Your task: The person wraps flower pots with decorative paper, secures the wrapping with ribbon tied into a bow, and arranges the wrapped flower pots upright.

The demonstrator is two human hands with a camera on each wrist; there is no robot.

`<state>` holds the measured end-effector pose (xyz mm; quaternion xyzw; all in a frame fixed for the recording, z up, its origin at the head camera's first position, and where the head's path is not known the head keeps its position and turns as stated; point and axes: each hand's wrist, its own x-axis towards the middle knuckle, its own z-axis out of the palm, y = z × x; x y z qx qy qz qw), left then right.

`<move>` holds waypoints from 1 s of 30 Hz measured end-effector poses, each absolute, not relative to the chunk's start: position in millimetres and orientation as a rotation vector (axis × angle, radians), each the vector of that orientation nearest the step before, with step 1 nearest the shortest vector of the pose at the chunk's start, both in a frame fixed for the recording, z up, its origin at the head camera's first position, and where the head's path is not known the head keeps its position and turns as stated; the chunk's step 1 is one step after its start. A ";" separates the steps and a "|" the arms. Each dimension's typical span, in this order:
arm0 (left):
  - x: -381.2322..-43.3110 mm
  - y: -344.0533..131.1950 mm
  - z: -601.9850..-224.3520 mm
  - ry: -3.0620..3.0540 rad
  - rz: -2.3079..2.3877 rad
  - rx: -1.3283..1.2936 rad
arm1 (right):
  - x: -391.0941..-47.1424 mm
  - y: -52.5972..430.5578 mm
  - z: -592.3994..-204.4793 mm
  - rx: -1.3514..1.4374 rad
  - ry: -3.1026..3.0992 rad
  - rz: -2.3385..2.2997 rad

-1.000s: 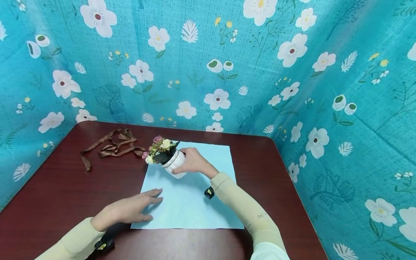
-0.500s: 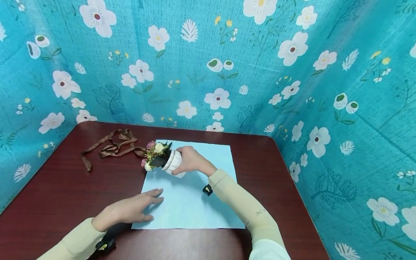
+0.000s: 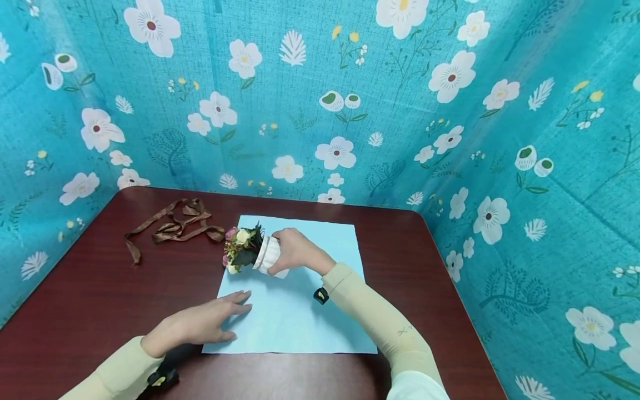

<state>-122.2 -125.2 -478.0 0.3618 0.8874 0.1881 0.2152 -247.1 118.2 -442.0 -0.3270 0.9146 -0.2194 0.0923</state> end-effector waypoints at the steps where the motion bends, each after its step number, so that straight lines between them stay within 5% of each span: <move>1: -122.0 -125.5 -478.3 2.459 0.527 1.007 | -246.1 118.0 -441.6 -0.968 2.719 -0.637; 30: -123.6 -130.3 -494.0 2.447 0.566 1.047 | -233.6 108.9 -440.7 -0.925 2.835 -0.362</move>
